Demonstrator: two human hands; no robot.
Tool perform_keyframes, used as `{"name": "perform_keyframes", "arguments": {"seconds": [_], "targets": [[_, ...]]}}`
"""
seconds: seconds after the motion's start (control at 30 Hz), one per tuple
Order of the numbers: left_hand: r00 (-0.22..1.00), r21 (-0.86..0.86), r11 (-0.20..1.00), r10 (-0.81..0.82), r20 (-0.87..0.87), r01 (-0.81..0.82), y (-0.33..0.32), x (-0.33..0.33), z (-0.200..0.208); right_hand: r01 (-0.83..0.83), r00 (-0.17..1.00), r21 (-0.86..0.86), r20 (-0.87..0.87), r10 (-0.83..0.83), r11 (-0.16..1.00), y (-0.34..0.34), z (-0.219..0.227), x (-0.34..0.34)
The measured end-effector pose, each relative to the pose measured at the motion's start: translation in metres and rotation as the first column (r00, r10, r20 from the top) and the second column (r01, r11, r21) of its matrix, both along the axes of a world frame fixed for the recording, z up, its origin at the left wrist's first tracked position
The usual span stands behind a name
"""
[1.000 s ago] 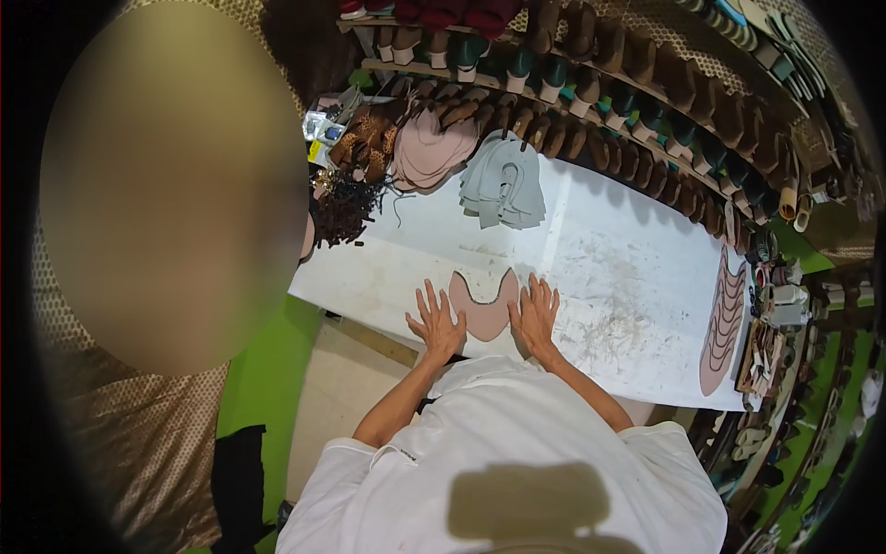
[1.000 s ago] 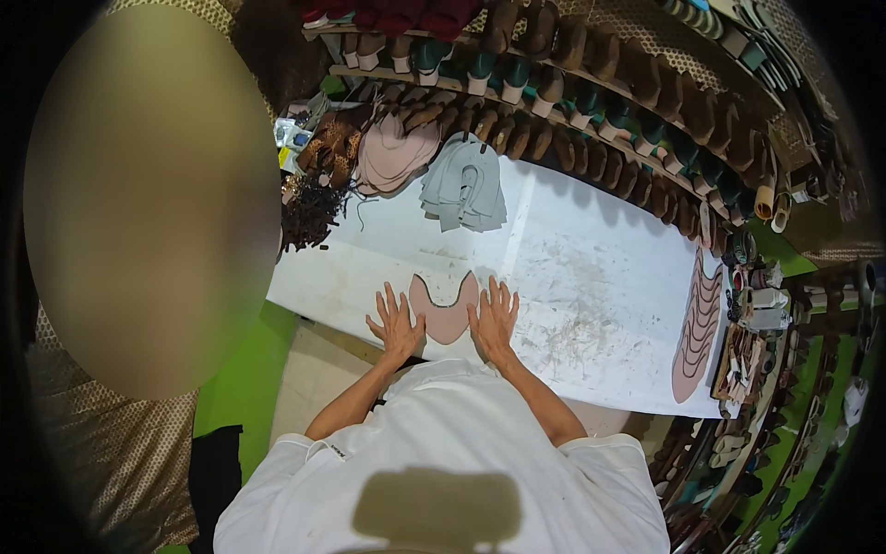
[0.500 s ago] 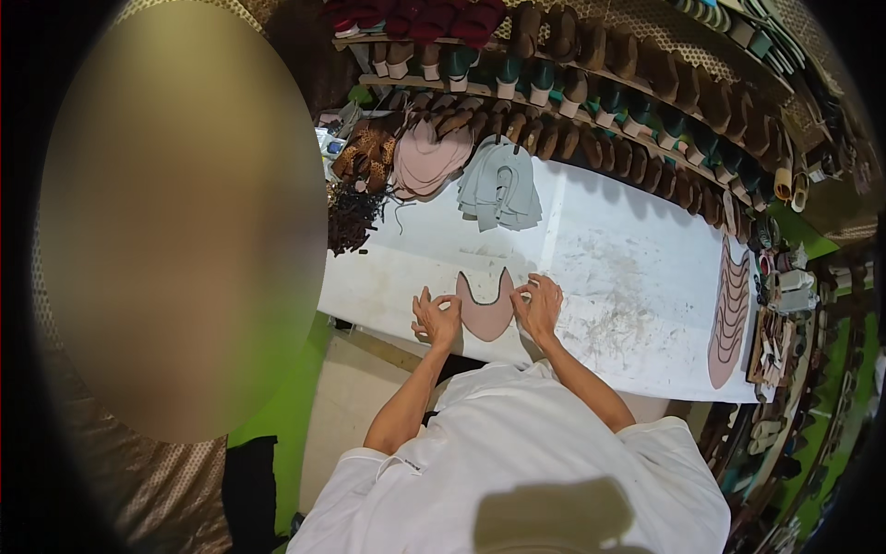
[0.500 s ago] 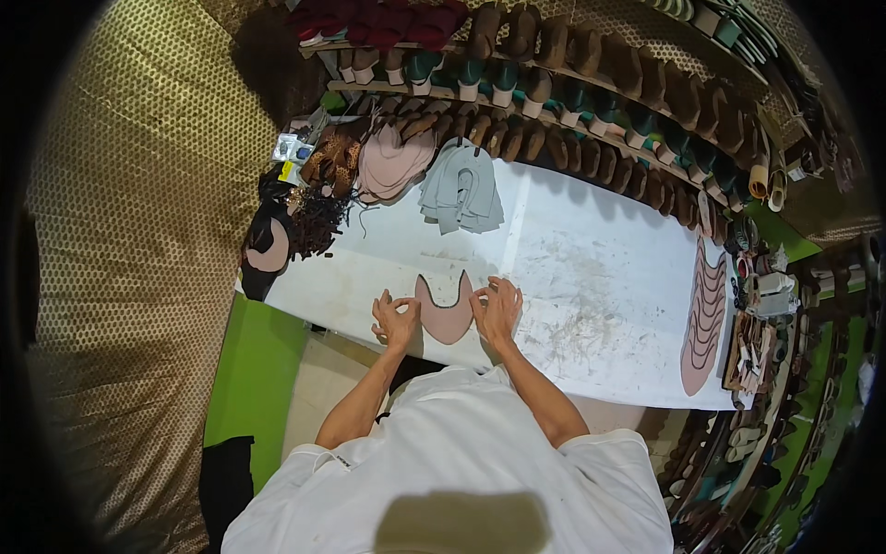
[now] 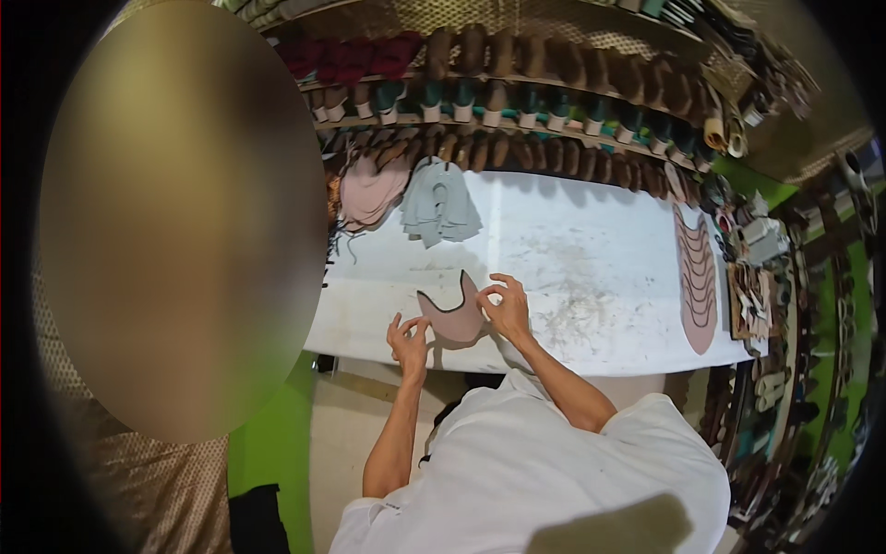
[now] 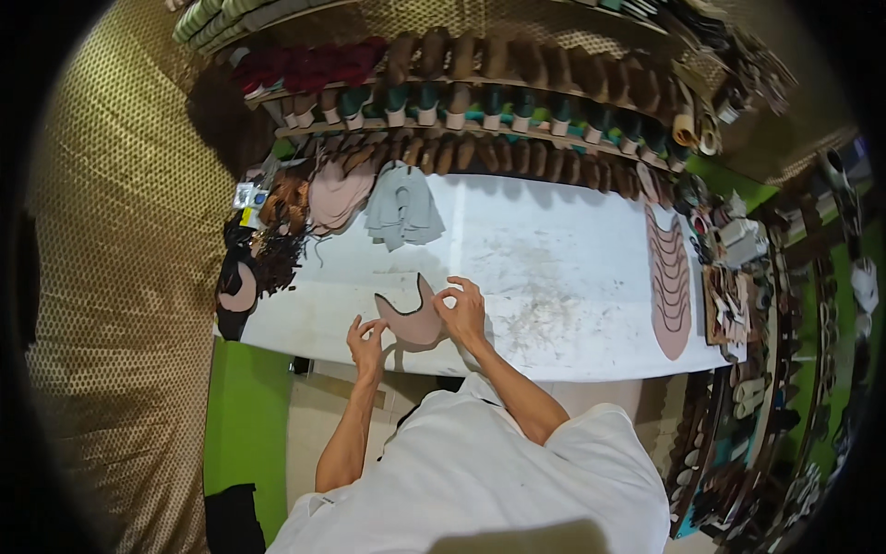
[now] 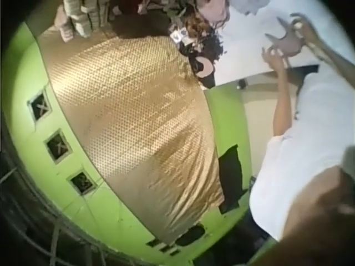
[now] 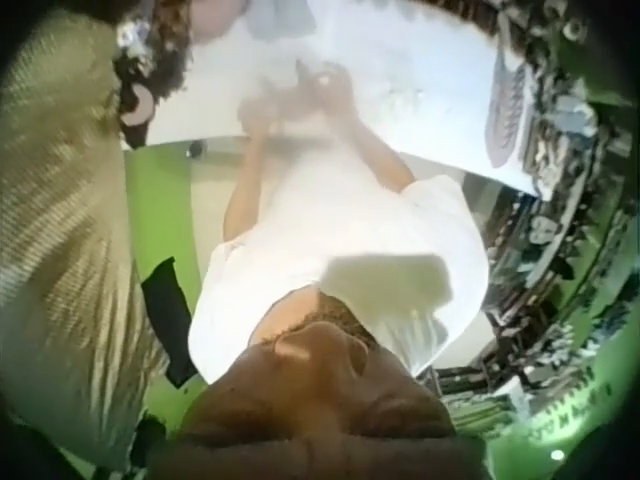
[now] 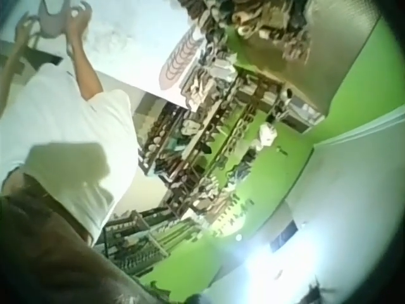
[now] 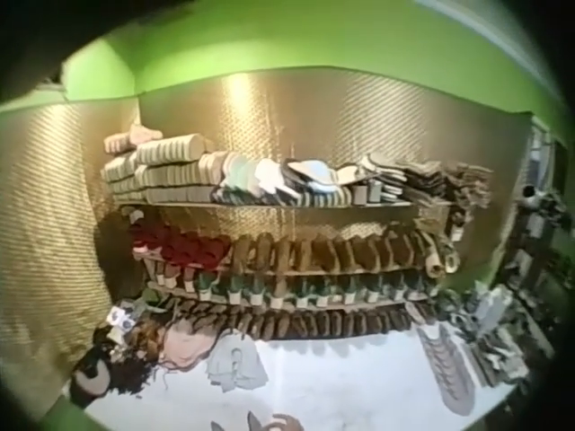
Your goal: Manually assembling and aligning leather shoe components on an industrial workbench.
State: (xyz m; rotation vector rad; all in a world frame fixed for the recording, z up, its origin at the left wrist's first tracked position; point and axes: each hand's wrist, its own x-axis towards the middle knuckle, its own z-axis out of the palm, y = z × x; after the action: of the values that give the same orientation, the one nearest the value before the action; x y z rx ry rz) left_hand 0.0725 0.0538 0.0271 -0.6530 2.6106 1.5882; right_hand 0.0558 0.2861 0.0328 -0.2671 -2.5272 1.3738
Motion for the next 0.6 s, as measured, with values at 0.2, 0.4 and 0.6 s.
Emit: {"name": "perform_keyframes", "arguments": {"seconds": [0.2, 0.4, 0.6], "targets": [[0.998, 0.046, 0.999, -0.024, -0.050, 0.026, 0.031, 0.050, -0.005, 0.002, 1.000, -0.033, -0.015, -0.002, 0.999, 0.042, 0.007, 0.050], [0.999, 0.122, 0.993, -0.005, -0.045, 0.011, 0.082, 0.125, -0.022, -0.009, 0.999, -0.058, 0.053, 0.012, 0.998, 0.094, 0.015, 0.131], [0.993, 0.131, 0.985, -0.112, -0.028, 0.115, 0.158, 0.212, -0.021, 0.058, 0.996, 0.020, 0.065, -0.059, 0.998, 0.170, 0.010, 0.224]]}}
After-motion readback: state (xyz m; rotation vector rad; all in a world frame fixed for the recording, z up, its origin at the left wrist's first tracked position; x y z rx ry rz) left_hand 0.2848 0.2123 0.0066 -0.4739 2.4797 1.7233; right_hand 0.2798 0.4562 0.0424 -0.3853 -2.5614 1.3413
